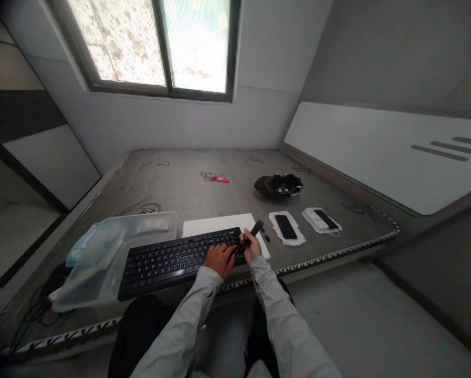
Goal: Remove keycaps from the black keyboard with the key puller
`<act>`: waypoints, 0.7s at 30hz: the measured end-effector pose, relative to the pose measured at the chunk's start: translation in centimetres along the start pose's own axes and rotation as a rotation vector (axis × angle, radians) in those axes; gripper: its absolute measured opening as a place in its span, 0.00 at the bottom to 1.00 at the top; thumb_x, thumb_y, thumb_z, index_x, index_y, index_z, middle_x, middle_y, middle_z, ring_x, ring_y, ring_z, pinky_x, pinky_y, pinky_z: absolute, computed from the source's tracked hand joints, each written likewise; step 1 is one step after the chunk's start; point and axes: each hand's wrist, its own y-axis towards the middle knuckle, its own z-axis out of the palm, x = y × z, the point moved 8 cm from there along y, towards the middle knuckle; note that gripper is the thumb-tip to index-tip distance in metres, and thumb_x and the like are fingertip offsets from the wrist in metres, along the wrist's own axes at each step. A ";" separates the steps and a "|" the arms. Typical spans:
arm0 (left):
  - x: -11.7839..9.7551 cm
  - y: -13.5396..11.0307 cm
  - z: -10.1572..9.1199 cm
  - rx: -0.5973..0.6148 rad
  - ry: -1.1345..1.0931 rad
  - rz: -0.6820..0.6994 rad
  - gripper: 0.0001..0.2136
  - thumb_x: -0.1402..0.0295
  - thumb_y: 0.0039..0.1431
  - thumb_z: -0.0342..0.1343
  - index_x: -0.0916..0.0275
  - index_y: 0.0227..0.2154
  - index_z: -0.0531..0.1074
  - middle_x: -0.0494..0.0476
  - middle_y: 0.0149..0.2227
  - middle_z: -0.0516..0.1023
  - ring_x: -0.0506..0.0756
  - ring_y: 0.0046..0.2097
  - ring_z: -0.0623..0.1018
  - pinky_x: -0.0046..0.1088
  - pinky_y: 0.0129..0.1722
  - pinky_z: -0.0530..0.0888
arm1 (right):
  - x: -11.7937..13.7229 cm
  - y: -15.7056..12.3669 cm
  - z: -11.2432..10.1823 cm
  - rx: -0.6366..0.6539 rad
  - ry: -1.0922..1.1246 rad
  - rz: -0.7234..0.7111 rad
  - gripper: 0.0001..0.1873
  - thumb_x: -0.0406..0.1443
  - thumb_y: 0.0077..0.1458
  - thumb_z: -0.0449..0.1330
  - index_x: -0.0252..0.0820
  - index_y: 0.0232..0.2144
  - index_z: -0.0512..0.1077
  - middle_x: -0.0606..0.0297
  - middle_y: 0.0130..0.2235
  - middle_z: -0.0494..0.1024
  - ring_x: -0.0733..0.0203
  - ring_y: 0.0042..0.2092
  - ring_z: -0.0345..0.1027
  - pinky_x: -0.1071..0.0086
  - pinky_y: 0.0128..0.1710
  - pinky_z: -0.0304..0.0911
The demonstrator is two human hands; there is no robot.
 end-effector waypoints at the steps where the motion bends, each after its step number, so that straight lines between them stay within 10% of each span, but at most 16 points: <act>1: 0.0 0.0 -0.1 0.000 -0.001 -0.002 0.16 0.63 0.62 0.46 0.54 0.51 0.67 0.57 0.42 0.72 0.58 0.44 0.70 0.38 0.45 0.62 | 0.4 0.0 -0.2 -0.003 0.012 -0.023 0.26 0.53 0.44 0.60 0.45 0.15 0.53 0.70 0.18 0.60 0.67 0.22 0.55 0.69 0.24 0.58; 5: -0.1 -0.1 -0.2 0.000 -0.005 -0.009 0.15 0.64 0.62 0.46 0.54 0.51 0.67 0.57 0.42 0.72 0.57 0.44 0.69 0.38 0.45 0.61 | 2.2 0.3 -1.9 -0.021 -0.117 -0.110 0.25 0.54 0.42 0.62 0.44 0.17 0.57 0.75 0.16 0.55 0.68 0.20 0.51 0.70 0.23 0.54; 12: -0.3 0.0 -0.7 0.007 -0.010 -0.024 0.15 0.65 0.62 0.46 0.54 0.50 0.68 0.57 0.41 0.73 0.57 0.44 0.70 0.39 0.45 0.62 | 3.0 0.3 -4.0 0.065 -1.048 -0.211 0.15 0.48 0.39 0.65 0.44 0.25 0.77 0.70 0.19 0.70 0.61 0.24 0.63 0.68 0.28 0.56; 21: -0.3 0.1 -0.6 0.009 0.007 -0.027 0.15 0.65 0.62 0.46 0.54 0.50 0.68 0.57 0.41 0.72 0.57 0.44 0.70 0.39 0.46 0.61 | -0.3 0.0 -5.3 0.059 -0.965 -0.165 0.11 0.42 0.36 0.67 0.44 0.25 0.79 0.64 0.27 0.79 0.54 0.31 0.71 0.62 0.36 0.63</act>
